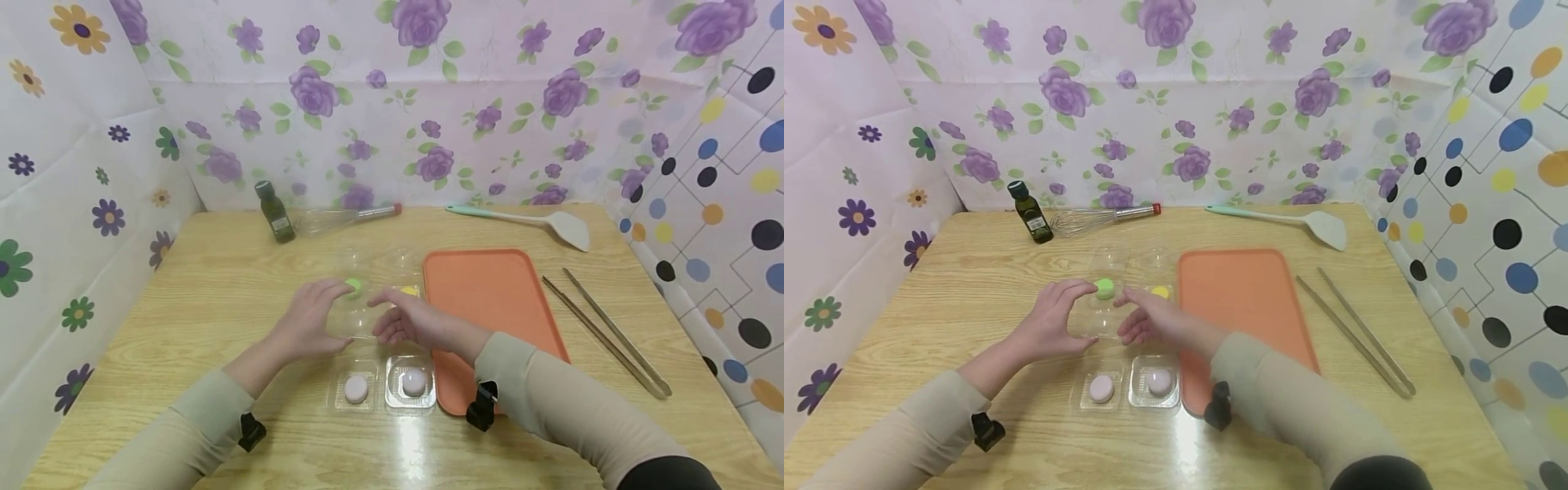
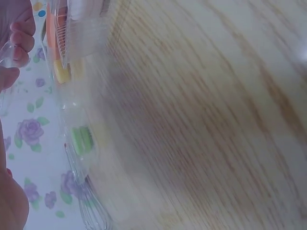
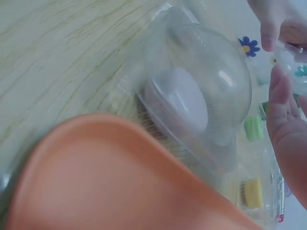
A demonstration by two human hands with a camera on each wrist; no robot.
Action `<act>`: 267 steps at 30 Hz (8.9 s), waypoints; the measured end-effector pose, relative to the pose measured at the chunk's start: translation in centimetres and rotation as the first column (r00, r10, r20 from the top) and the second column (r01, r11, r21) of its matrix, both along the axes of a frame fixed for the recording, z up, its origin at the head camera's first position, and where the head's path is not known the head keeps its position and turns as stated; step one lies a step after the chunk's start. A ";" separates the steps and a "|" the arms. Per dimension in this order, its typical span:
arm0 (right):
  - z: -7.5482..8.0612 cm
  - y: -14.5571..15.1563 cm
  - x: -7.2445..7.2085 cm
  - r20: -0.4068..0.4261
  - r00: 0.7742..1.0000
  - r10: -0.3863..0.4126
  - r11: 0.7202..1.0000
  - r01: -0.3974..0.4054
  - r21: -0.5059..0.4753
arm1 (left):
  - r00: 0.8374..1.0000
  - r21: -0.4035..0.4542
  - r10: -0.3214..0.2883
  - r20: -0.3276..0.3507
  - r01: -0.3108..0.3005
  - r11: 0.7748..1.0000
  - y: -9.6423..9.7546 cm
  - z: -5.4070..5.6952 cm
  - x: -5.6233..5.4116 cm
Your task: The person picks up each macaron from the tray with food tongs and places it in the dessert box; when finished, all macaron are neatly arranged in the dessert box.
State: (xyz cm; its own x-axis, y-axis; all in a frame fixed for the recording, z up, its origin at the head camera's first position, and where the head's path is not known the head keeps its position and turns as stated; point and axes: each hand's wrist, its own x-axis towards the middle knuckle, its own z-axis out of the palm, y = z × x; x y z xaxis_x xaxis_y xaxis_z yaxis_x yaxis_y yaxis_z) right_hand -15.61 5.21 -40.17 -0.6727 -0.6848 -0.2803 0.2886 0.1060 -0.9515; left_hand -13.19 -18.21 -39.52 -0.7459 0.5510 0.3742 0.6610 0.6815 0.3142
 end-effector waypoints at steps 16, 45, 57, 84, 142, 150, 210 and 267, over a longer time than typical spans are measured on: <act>0.1 -0.2 -0.1 0.169 0.981 0.092 0.995 -0.086 -0.042 | 0.997 -0.065 -0.030 -0.068 0.025 0.998 0.5 0.2 -0.1; -0.5 0.9 0.5 -0.451 0.860 0.238 0.948 -0.105 0.299 | 0.892 0.140 -0.116 0.437 0.060 0.988 -0.5 -0.1 0.5; -1.4 0.6 1.1 -0.647 0.708 0.282 0.949 -0.108 0.296 | 0.812 0.122 -0.097 0.575 0.031 0.992 -0.8 -0.5 0.6; -1.3 -0.5 4.3 -0.686 0.495 0.534 0.775 0.038 0.631 | 0.878 -0.072 -0.072 0.474 0.120 0.990 -1.8 -2.1 3.9; -0.4 0.2 2.9 -0.663 0.582 0.471 0.797 0.043 0.603 | 0.948 -0.203 -0.067 0.312 0.135 0.970 -1.8 -2.4 4.0; -0.1 2.6 0.5 -0.744 0.588 0.318 0.874 0.121 0.470 | 0.937 -0.142 -0.043 0.347 0.098 0.985 -0.8 -1.0 1.5; -1.9 6.1 -11.9 -0.582 0.807 0.105 0.767 0.307 0.564 | 0.864 -0.343 0.265 0.429 -0.116 0.932 7.6 -0.1 -14.6; 0.8 8.4 -9.2 -0.766 0.634 0.109 0.909 0.247 0.334 | 0.956 -0.101 0.076 0.283 -0.049 0.994 8.4 1.5 -12.4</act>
